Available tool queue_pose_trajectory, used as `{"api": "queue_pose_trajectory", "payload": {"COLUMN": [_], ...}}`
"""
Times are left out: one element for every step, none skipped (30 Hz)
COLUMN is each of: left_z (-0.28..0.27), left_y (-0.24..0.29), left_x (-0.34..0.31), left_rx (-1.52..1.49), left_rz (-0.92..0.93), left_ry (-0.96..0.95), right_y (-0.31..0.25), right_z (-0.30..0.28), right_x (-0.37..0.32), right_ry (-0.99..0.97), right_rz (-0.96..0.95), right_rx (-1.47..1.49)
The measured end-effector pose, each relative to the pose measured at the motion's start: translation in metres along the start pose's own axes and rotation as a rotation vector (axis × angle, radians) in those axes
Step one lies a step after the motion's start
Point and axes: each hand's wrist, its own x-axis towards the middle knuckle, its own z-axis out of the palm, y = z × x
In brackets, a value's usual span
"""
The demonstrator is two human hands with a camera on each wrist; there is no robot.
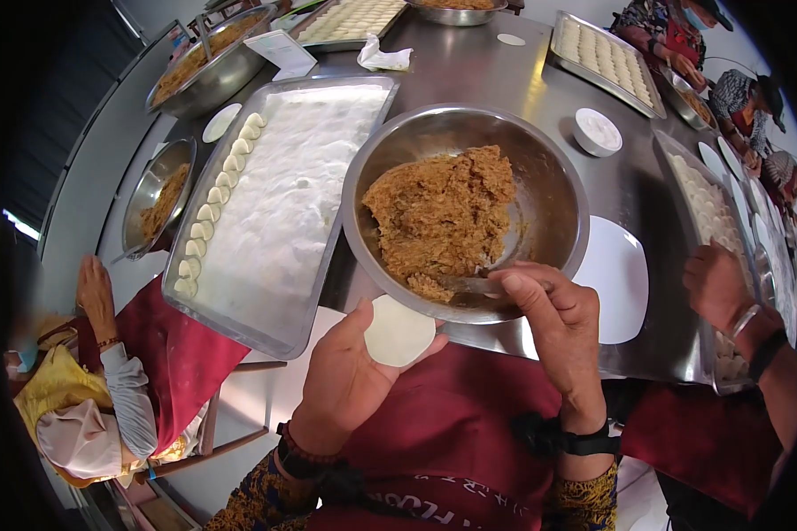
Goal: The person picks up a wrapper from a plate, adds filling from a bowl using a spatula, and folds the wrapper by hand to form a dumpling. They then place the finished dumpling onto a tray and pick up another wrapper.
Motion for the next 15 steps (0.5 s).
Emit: {"api": "queue_pose_trajectory", "payload": {"left_z": [0.0, -0.001, -0.001, 0.0, 0.0, 0.0, 0.001, 0.001, 0.001, 0.0, -0.002, -0.002, -0.002, 0.0, 0.001], "left_y": [0.001, 0.001, 0.002, 0.002, 0.003, 0.003, 0.003, 0.002, 0.002, 0.002, 0.001, 0.001, 0.0, -0.001, -0.001], "left_x": [-0.001, -0.001, -0.001, -0.001, -0.002, -0.002, -0.002, -0.002, -0.002, -0.002, -0.001, 0.0, 0.0, 0.0, 0.0], "left_rx": [0.0, -0.008, -0.014, -0.014, -0.012, -0.011, -0.012, -0.007, -0.002, -0.003, 0.005, 0.013, 0.014, 0.015, 0.016], "left_rz": [0.004, 0.003, 0.002, 0.003, 0.011, 0.019, 0.021, 0.023, 0.024, 0.024, 0.016, 0.008, 0.005, 0.002, -0.001], "left_ry": [0.001, -0.015, -0.031, -0.032, -0.036, -0.039, -0.039, -0.034, -0.029, -0.029, -0.029, -0.03, -0.031, -0.024, -0.016], "right_y": [-0.001, -0.001, -0.001, -0.001, -0.001, 0.0, 0.0, 0.0, -0.001, -0.002, -0.003, -0.006, -0.007, -0.005, -0.001], "right_z": [0.0, 0.0, 0.0, -0.001, -0.001, -0.001, -0.001, -0.002, -0.003, -0.004, -0.006, -0.009, -0.01, -0.01, -0.009], "right_x": [0.0, 0.0, 0.0, 0.0, -0.001, -0.001, -0.001, -0.002, -0.002, -0.002, -0.002, -0.003, -0.004, -0.004, -0.005], "right_ry": [0.013, 0.011, 0.021, 0.033, 0.032, 0.054, 0.076, 0.075, 0.105, 0.136, 0.136, 0.155, 0.175, 0.177, 0.179], "right_rz": [0.038, 0.036, 0.056, 0.076, 0.075, 0.062, 0.051, 0.05, 0.041, 0.032, 0.032, 0.066, 0.099, 0.099, 0.06], "right_rx": [0.073, 0.074, 0.109, 0.144, 0.144, 0.166, 0.188, 0.187, 0.2, 0.212, 0.211, 0.153, 0.096, 0.095, 0.018]}}
